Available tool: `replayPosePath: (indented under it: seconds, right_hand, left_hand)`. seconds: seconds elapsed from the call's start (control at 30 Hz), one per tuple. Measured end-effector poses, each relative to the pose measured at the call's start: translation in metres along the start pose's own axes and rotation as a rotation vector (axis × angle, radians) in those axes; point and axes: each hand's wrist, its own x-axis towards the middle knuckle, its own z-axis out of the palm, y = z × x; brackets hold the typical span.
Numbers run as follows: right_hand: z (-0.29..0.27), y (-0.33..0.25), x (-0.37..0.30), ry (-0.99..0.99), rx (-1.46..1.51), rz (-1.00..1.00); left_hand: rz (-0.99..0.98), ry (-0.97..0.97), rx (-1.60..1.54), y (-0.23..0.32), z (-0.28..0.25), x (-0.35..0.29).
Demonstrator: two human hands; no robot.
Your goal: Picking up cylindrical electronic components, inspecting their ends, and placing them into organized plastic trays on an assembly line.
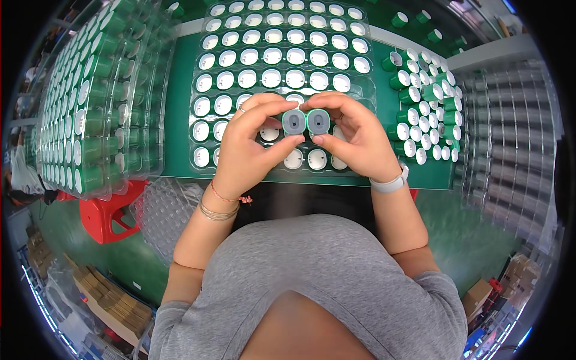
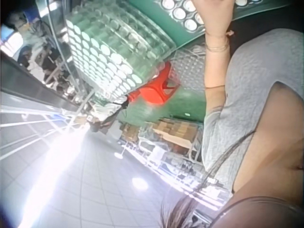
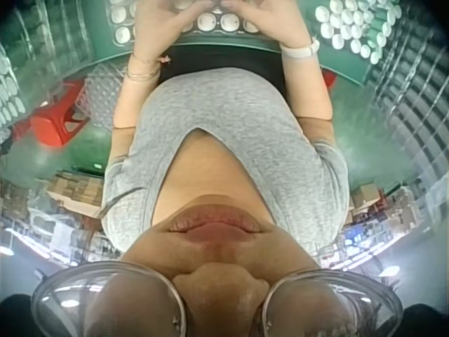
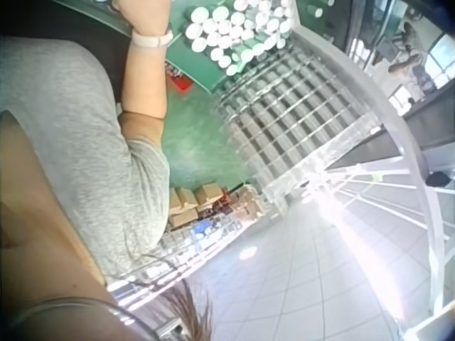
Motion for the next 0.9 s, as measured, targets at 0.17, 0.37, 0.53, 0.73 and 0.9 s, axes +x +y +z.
replayPosePath:
  seconds: [0.17,0.37,0.53,0.73,0.9]
  right_hand:
    - [-0.001,0.005,-0.001,0.131,0.24,-0.067]
    - [-0.025,-0.02,-0.009,0.571,0.026,-0.173]
    - [-0.049,-0.015,0.001,0.49,-0.864,-0.044]
    - [-0.04,-0.012,0.011,0.355,-1.088,0.006]
    - [-0.035,-0.017,0.009,0.295,-1.211,0.062]
  left_hand:
    - [0.0,0.091,-0.148,-0.005,0.004,-0.001]
    - [0.004,0.104,-0.239,-0.01,-0.003,-0.003]
    - [-0.06,0.104,-0.4,-0.009,-0.004,-0.003]
    - [-0.061,0.093,-0.428,-0.009,-0.005,-0.003]
    - [-0.066,0.088,-0.451,-0.009,-0.006,-0.004]
